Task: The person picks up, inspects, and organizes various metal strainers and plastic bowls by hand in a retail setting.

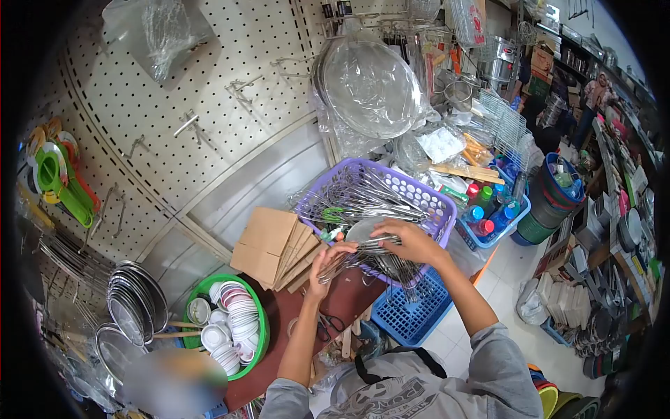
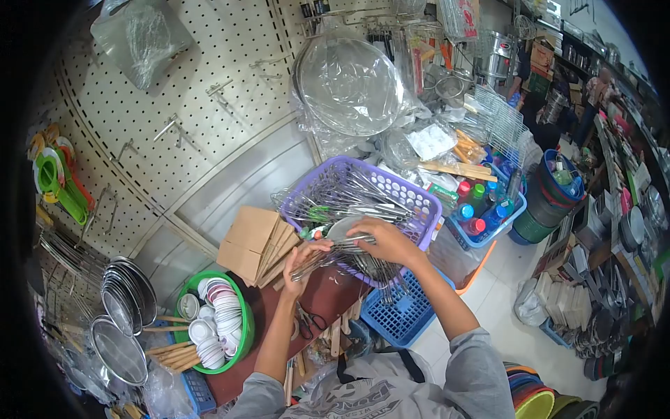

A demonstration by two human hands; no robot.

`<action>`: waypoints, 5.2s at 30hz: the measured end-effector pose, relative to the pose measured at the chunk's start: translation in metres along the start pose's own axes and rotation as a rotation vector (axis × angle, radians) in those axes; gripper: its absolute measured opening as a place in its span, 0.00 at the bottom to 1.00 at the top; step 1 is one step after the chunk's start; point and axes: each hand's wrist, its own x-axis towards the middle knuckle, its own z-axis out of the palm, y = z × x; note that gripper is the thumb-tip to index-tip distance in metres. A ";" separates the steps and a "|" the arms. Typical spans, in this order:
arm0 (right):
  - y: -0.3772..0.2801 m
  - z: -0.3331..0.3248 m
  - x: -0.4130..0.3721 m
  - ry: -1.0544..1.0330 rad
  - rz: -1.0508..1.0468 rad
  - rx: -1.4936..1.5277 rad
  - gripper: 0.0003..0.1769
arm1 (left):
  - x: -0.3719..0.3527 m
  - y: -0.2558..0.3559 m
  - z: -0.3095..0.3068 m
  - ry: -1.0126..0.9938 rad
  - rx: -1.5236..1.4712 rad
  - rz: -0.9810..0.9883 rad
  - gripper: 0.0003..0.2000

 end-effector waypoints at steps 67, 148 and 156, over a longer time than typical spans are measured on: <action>0.042 -0.004 -0.017 0.593 -0.308 -0.435 0.14 | 0.035 -0.055 0.011 0.190 0.164 -0.105 0.43; -0.378 0.302 0.126 -0.958 -0.485 0.928 0.14 | -0.426 0.259 0.078 1.490 1.261 -0.439 0.12; -0.434 0.346 0.114 -0.744 -0.532 1.042 0.15 | -0.438 0.300 0.076 1.455 1.477 -0.198 0.21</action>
